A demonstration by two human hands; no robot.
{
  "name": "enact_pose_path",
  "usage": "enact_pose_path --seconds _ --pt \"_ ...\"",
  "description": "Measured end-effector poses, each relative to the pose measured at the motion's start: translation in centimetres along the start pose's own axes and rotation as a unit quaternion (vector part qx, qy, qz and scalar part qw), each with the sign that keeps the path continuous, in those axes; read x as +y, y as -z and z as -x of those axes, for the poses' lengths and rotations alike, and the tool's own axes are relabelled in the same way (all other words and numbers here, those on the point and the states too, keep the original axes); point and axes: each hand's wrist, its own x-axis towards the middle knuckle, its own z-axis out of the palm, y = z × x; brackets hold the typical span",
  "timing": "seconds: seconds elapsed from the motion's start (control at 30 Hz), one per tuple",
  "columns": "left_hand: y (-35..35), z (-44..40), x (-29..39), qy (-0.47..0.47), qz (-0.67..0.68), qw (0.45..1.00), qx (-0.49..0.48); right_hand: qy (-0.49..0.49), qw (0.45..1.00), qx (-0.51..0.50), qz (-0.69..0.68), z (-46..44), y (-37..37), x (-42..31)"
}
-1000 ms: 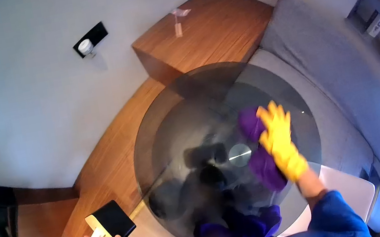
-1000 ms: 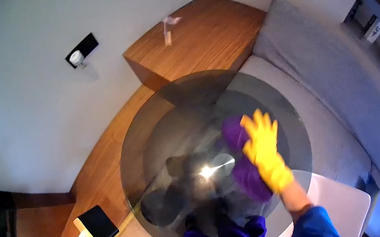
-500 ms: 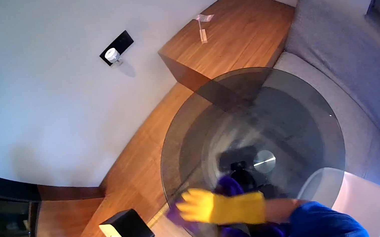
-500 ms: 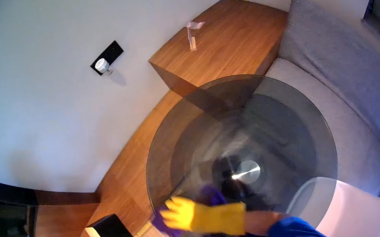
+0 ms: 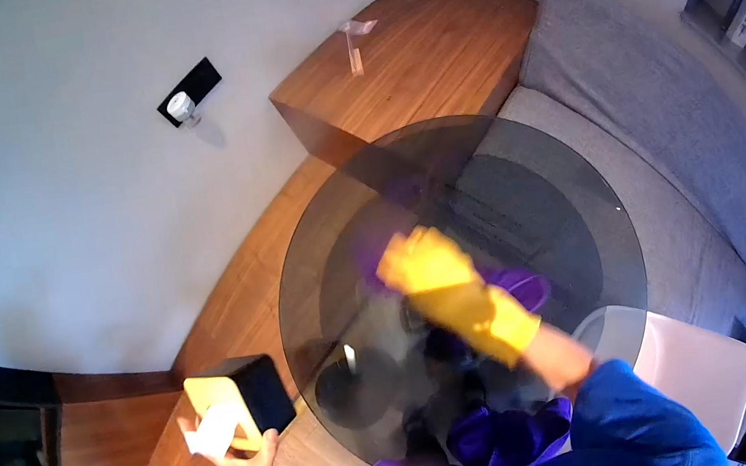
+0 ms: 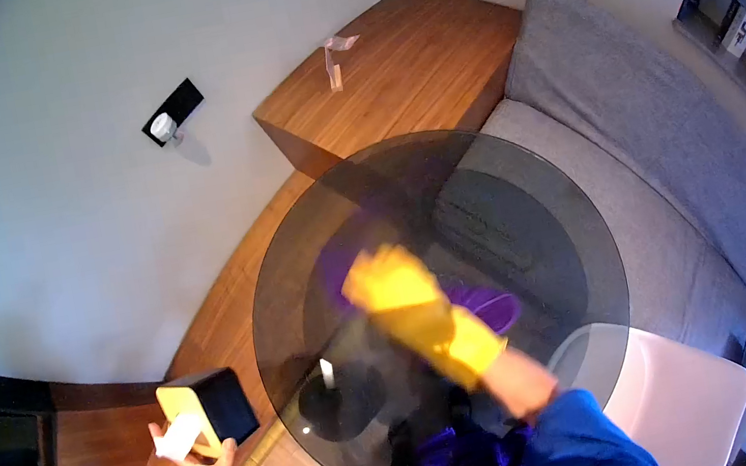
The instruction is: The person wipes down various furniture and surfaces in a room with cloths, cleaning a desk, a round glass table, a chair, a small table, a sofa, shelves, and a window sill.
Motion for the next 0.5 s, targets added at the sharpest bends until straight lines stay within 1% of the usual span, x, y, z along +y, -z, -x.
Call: enact_pose_path --seconds 0.03,0.1,0.13,0.17,0.2,0.23,0.27,0.3,0.33,0.37,0.4,0.43,0.47,0.5 --pt "-1.1 -0.5 1.1 0.026 0.043 0.999 -0.010 0.072 0.993 -0.052 -0.082 1.6 0.0 -4.1" --pt "-0.7 -1.1 1.7 -0.021 -0.002 1.000 -0.012 0.183 0.960 -0.182 -0.109 8.1 2.3 -7.6" --pt "0.5 -1.1 1.1 -0.024 -0.020 1.000 0.000 0.044 0.965 -0.225 -0.126 9.3 5.2 -5.9" --pt "2.0 -0.9 0.3 -0.035 -0.047 0.998 0.008 -0.111 0.951 -0.251 -0.141 10.5 8.0 -4.2" --pt "3.1 -0.2 0.5 0.010 -0.024 0.999 0.021 -0.252 0.921 -0.257 -0.147 11.7 10.9 -2.6" --pt "4.0 0.0 0.3 0.051 -0.002 0.998 0.034 -0.117 0.956 -0.270 -0.018 12.1 12.9 2.2" --pt "5.3 0.4 -1.0 0.048 -0.031 0.997 0.043 -0.124 0.989 -0.034 0.075 15.0 11.2 7.7" --pt "6.2 0.8 -1.9 0.046 -0.060 0.996 0.054 -0.240 0.962 0.105 0.070 16.3 8.7 13.2" --pt "6.1 1.2 -1.8 0.077 -0.030 0.994 0.067 -0.335 0.926 0.114 0.134 14.3 7.8 16.0" --pt "5.7 1.6 -1.7 0.065 -0.030 0.995 0.067 -0.377 0.900 0.097 0.196 11.7 5.3 19.5" --pt "5.2 1.5 -1.7 0.049 -0.031 0.996 0.066 -0.366 0.905 0.113 0.185 8.0 2.9 20.8" --pt "4.6 1.3 -1.4 0.029 -0.035 0.997 0.065 -0.274 0.932 0.143 0.190 3.3 1.8 19.2" --pt "3.5 0.7 -1.3 0.019 0.000 0.997 0.074 -0.224 0.952 0.129 0.165 -1.1 0.2 16.4" --pt "2.6 0.1 -0.5 0.002 -0.020 0.998 0.051 -0.133 0.975 0.144 0.099 -4.4 -1.5 13.2"
